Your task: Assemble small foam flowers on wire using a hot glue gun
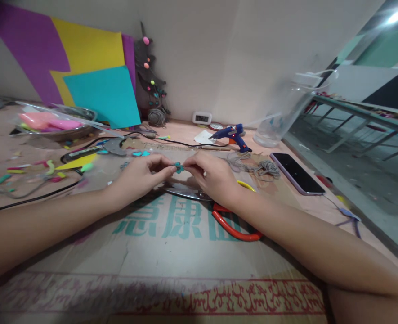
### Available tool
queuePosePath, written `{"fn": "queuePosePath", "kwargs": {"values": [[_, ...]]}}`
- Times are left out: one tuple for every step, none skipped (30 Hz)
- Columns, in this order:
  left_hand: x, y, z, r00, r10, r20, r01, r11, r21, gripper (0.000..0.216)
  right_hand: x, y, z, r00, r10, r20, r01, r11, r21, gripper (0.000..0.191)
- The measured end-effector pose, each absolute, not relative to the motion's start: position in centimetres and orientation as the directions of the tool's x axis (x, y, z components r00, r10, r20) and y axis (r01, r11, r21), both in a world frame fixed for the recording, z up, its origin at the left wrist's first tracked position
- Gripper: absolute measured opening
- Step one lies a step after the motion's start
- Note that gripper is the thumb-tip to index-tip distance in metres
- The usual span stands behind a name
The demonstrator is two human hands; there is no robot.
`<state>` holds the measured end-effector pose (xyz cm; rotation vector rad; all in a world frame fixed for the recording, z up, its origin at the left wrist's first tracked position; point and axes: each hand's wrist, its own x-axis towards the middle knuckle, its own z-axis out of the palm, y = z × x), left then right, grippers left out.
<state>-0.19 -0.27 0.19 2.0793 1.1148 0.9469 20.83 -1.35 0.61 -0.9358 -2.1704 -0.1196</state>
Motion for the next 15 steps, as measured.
{"fn": "queuePosePath", "kwargs": {"values": [[-0.18,-0.28,0.16,0.396,0.865,0.308,0.446,-0.475,0.758,0.024,20.82,-1.40,0.74,-0.446,0.596,0.667,0.668,0.718,-0.195,0.010],[-0.18,-0.29,0.14,0.398,0.864,0.309,0.447,-0.476,0.757,0.024,20.82,-1.47,0.84,-0.444,0.610,0.656,0.684,0.704,-0.192,0.010],[-0.17,-0.30,0.11,0.399,0.863,0.310,0.449,-0.479,0.755,0.024,20.81,-1.53,0.90,-0.442,0.627,0.642,0.700,0.688,-0.190,0.010],[-0.17,-0.30,0.09,0.400,0.861,0.313,0.450,-0.482,0.751,0.024,20.82,-1.57,0.90,-0.443,0.644,0.624,0.714,0.674,-0.190,0.012],[-0.17,-0.29,0.07,0.403,0.859,0.315,0.450,-0.486,0.749,0.024,20.82,-1.57,0.85,-0.445,0.656,0.610,0.719,0.667,-0.192,0.012],[-0.18,-0.28,0.06,0.405,0.858,0.315,0.448,-0.487,0.749,0.024,20.84,-1.55,0.73,-0.450,0.666,0.595,0.720,0.665,-0.200,0.011],[-0.19,-0.26,0.05,0.407,0.858,0.313,0.445,-0.485,0.752,0.024,20.86,-1.48,0.58,-0.454,0.671,0.587,0.716,0.666,-0.208,0.010],[-0.20,-0.24,0.06,0.407,0.859,0.309,0.440,-0.481,0.758,0.024,20.87,-1.39,0.41,-0.456,0.670,0.585,0.711,0.670,-0.214,0.012],[-0.21,-0.22,0.07,0.408,0.861,0.305,0.435,-0.477,0.764,0.025,20.89,-1.30,0.25,-0.461,0.664,0.589,0.704,0.678,-0.213,0.017],[-0.22,-0.22,0.09,0.408,0.862,0.301,0.430,-0.472,0.769,0.025,20.91,-1.21,0.12,-0.461,0.654,0.600,0.700,0.684,-0.207,0.021],[-0.22,-0.21,0.12,0.405,0.865,0.297,0.429,-0.467,0.773,0.025,20.92,-1.15,0.04,-0.460,0.643,0.612,0.699,0.687,-0.197,0.022],[-0.21,-0.22,0.17,0.401,0.868,0.294,0.430,-0.462,0.776,0.025,20.93,-1.12,0.02,-0.458,0.634,0.624,0.702,0.688,-0.183,0.019],[-0.19,-0.24,0.22,0.398,0.871,0.287,0.432,-0.454,0.779,0.025,20.94,-1.13,0.06,-0.457,0.626,0.631,0.706,0.687,-0.171,0.014],[-0.17,-0.26,0.28,0.393,0.876,0.280,0.435,-0.445,0.783,0.025,20.95,-1.18,0.16,-0.459,0.625,0.632,0.711,0.685,-0.161,0.010],[-0.14,-0.28,0.32,0.389,0.880,0.273,0.437,-0.437,0.786,0.025,20.96,-1.24,0.30,-0.461,0.625,0.630,0.714,0.683,-0.155,0.008]]}}
